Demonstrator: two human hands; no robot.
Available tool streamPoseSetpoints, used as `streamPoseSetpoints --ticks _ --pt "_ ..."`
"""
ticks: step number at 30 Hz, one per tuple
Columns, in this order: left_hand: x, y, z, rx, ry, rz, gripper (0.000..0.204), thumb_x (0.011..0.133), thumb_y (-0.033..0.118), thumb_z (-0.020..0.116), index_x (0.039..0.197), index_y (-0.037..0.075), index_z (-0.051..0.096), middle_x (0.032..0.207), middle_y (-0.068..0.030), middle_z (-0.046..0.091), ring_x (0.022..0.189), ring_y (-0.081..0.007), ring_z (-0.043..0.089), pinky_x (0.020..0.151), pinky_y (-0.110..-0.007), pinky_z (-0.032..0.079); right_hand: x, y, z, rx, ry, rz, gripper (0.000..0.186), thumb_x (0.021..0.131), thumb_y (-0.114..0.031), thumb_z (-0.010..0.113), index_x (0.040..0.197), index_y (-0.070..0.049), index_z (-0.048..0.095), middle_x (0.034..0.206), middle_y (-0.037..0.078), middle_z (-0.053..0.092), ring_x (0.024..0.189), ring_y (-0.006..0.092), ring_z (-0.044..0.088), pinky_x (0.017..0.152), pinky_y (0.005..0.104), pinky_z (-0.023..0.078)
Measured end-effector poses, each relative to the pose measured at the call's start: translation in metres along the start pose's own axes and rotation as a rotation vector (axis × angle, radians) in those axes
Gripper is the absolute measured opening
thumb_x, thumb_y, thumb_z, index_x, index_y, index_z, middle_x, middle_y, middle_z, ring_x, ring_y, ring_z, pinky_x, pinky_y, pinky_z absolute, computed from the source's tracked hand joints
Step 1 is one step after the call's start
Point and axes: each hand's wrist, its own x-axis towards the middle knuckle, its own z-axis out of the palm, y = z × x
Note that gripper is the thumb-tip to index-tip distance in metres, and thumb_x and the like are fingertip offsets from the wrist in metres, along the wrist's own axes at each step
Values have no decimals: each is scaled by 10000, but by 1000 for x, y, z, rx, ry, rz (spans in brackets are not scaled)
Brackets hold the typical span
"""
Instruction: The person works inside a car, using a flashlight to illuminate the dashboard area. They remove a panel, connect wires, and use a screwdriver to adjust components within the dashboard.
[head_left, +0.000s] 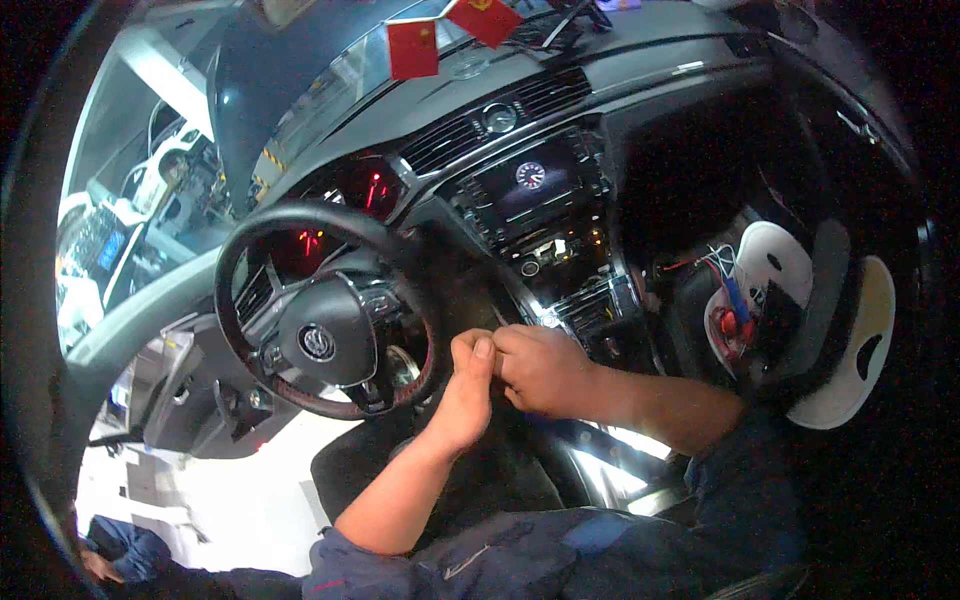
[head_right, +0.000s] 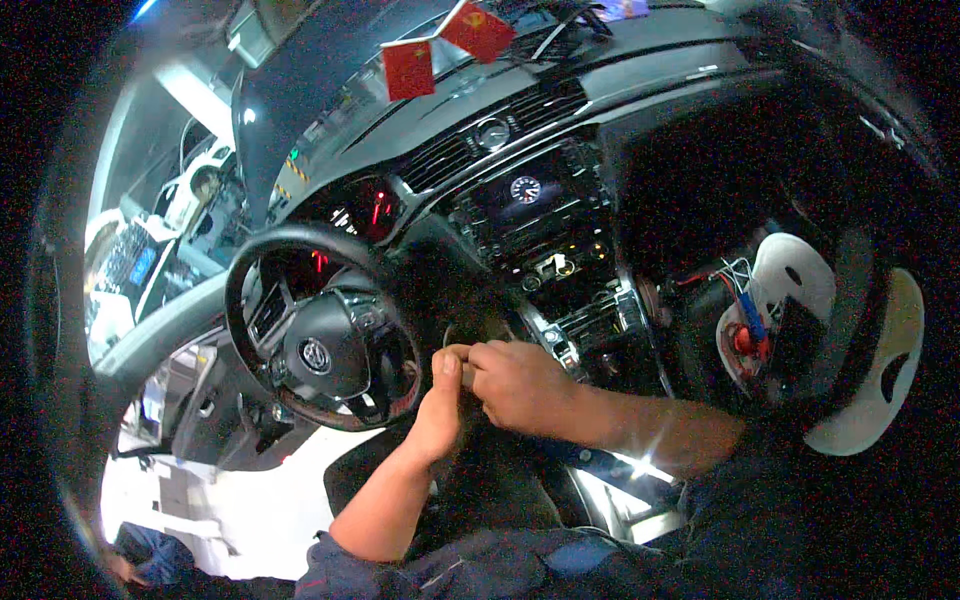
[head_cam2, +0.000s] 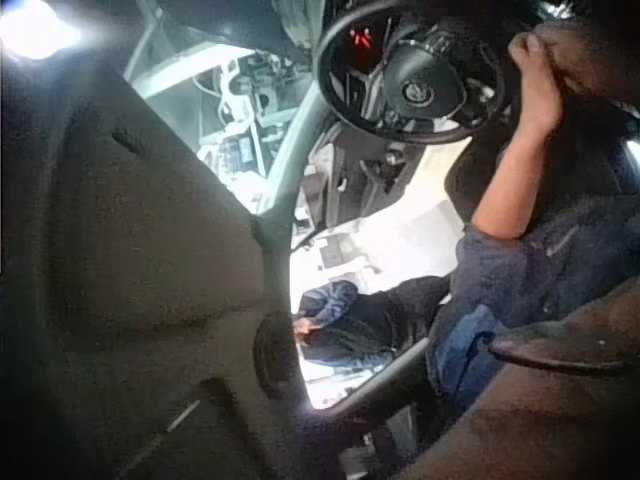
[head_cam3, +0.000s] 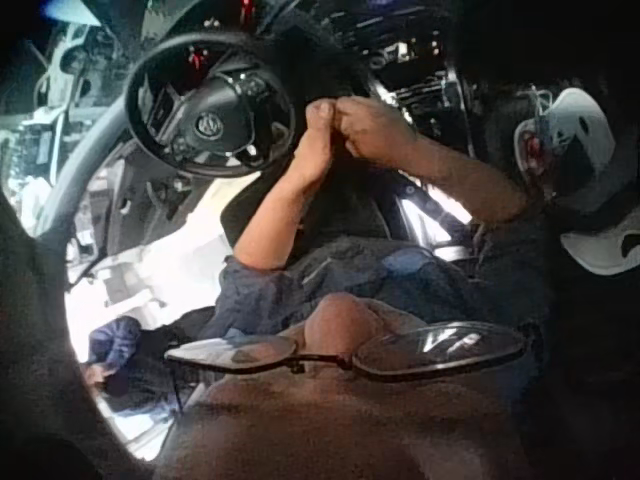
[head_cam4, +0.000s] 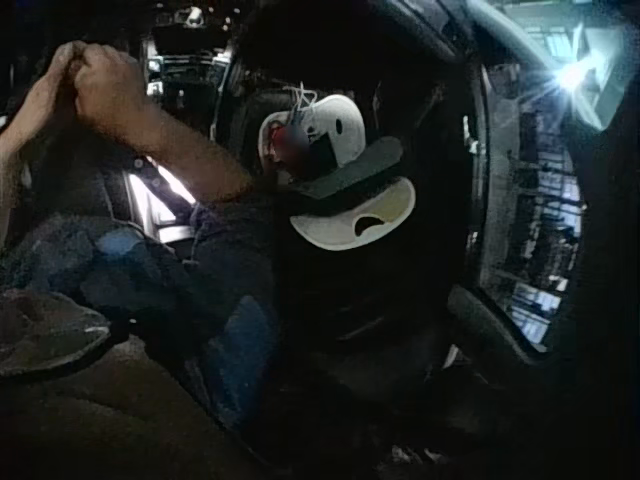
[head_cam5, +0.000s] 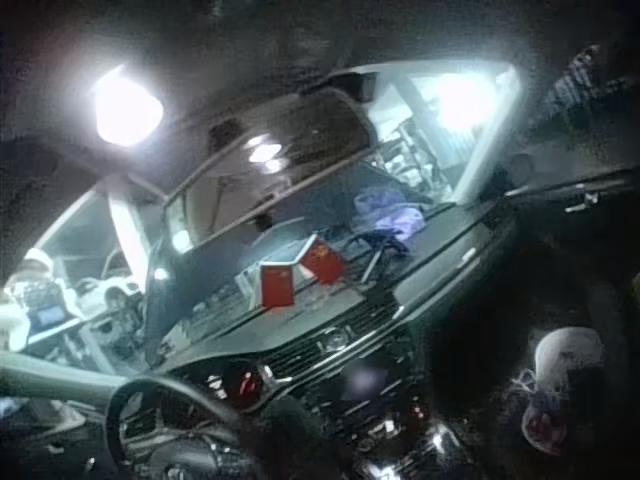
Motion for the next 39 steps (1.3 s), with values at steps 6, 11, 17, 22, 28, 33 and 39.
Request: streamPoseSetpoints --ticks 6,11,17,22,28,33,39 --pt "2 36 -28 -195 -132 -34 773 1105 596 395 1581 1 269 1295 -160 590 1064 -212 640 961 -354 518 30 6 -6 57 169 148 192 830 -137 724 1010 -73 740 974 118 711 848 326 687 729 444 564" --pt "0 36 -20 379 -90 129 474 1003 306 688 1335 -7 559 1113 -160 670 930 -255 686 861 -366 551 65 51 -60 281 444 565 251 934 -255 758 902 -6 751 818 112 744 744 205 717 689 336 541" --pt "6 -51 43 1053 -384 384 493 829 340 808 1217 60 690 1225 -159 690 1162 -364 640 966 -460 532 -5 92 -188 293 781 601 230 952 -239 761 1046 -29 756 884 73 752 778 169 721 757 318 581" --pt "3 -118 84 1318 -828 492 616 744 421 806 1283 148 681 1258 -107 704 1192 -319 655 1029 -508 480 -26 100 -224 462 848 514 222 966 -232 751 1054 -29 737 930 87 753 799 188 739 758 338 607" --pt "10 -77 50 1227 -726 680 387 765 243 794 1073 79 625 999 -116 647 897 -324 707 738 -461 572 -5 105 -164 566 624 608 158 996 -110 692 1082 22 704 947 103 748 808 198 750 745 337 632" --pt "-31 6 -48 1025 -232 488 655 654 331 918 1181 103 603 1038 -119 678 912 -348 722 741 -445 588 37 129 -93 784 591 641 162 977 -65 704 1096 43 727 927 110 756 791 162 727 716 295 602" --pt "-16 0 -81 914 161 795 627 636 375 913 1063 59 580 921 -131 623 845 -371 644 763 -469 526 121 131 7 511 532 544 167 975 -167 704 1019 -8 734 974 103 743 851 196 700 776 332 588"
